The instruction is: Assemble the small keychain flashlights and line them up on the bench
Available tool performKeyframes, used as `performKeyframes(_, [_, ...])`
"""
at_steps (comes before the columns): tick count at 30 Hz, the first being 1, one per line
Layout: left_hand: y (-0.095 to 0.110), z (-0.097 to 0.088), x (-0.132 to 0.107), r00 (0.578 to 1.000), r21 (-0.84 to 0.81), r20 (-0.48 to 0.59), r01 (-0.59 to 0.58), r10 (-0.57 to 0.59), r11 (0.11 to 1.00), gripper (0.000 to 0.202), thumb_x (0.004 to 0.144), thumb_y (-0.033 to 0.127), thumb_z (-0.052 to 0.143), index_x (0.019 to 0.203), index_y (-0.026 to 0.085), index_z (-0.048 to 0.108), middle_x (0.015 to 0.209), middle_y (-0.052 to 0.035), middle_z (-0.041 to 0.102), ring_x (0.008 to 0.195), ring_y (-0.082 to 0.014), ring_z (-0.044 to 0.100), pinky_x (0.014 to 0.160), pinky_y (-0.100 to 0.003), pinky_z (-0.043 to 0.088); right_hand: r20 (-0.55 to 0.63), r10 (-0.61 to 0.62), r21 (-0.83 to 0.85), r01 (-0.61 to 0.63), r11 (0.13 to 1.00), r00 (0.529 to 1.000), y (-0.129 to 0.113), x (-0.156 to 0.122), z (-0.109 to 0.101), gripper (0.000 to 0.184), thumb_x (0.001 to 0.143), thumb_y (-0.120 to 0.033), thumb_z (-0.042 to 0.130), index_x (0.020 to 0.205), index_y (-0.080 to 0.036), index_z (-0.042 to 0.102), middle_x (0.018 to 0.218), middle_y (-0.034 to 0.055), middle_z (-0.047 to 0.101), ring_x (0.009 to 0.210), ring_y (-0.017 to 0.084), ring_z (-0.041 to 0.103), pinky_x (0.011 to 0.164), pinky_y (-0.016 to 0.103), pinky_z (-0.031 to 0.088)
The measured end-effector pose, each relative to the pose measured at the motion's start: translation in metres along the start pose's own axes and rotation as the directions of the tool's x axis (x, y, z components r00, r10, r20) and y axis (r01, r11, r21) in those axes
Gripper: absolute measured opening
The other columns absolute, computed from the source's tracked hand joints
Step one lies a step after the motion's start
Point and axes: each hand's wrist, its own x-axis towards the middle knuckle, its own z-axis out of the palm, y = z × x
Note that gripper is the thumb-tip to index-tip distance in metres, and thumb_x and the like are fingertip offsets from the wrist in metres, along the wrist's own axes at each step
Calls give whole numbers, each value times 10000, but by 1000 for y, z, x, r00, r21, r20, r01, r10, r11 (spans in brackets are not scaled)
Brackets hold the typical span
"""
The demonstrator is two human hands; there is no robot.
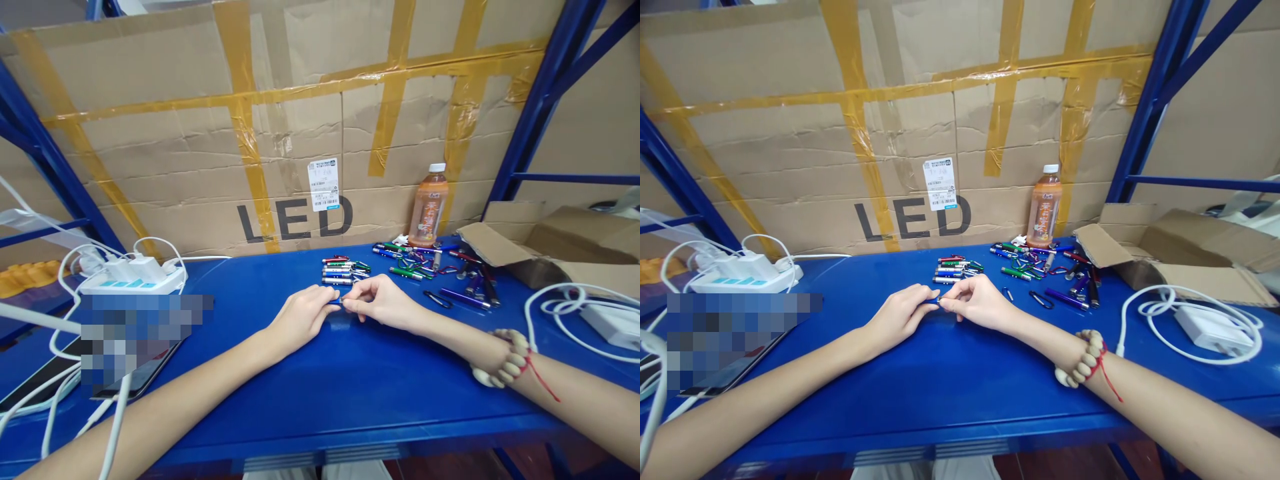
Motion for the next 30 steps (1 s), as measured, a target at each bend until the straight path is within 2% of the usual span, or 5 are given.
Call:
performKeyframes(5, [1,0,1,999,46,-31,-6,7,999,180,898,234,364,819,159,507,743,-28,577,679,-156,497,632,-257,409,0,88,-57,-88,994,996,-4,-1,0,285,644,-393,647,680,-112,615,476,-21,524,377,44,412,306,138,278])
performKeyframes(14, [4,-4,3,984,-54,51,176,-173,983,217,897,266,379,1049,199,518,920,-31,612,812,-168,531,738,-287,430,-2,114,-19,-114,993,994,-1,5,-2,334,656,-446,634,688,-114,618,590,9,562,451,55,462,301,124,283])
performKeyframes(23, [4,-5,5,984,-117,69,174,-167,978,281,901,241,353,1130,240,518,1004,-15,620,812,-175,499,760,-300,410,29,99,-79,-97,992,995,-1,9,-6,407,692,-516,573,690,-113,628,647,27,593,449,44,445,317,132,275])
performKeyframes(27, [4,-5,6,968,-123,60,249,-243,961,286,901,256,343,1124,245,521,905,-24,620,792,-174,511,733,-288,403,-59,-4,-296,-14,955,998,-5,11,-17,425,730,-536,510,708,-136,652,637,31,621,461,72,491,381,171,336])
performKeyframes(30, [3,-3,6,950,-149,72,312,-304,938,284,903,301,331,1110,256,520,767,-8,595,740,-167,521,713,-279,396,-221,-177,-621,1,783,959,-13,9,-36,357,719,-508,531,692,-183,675,666,23,651,581,119,568,520,210,398])
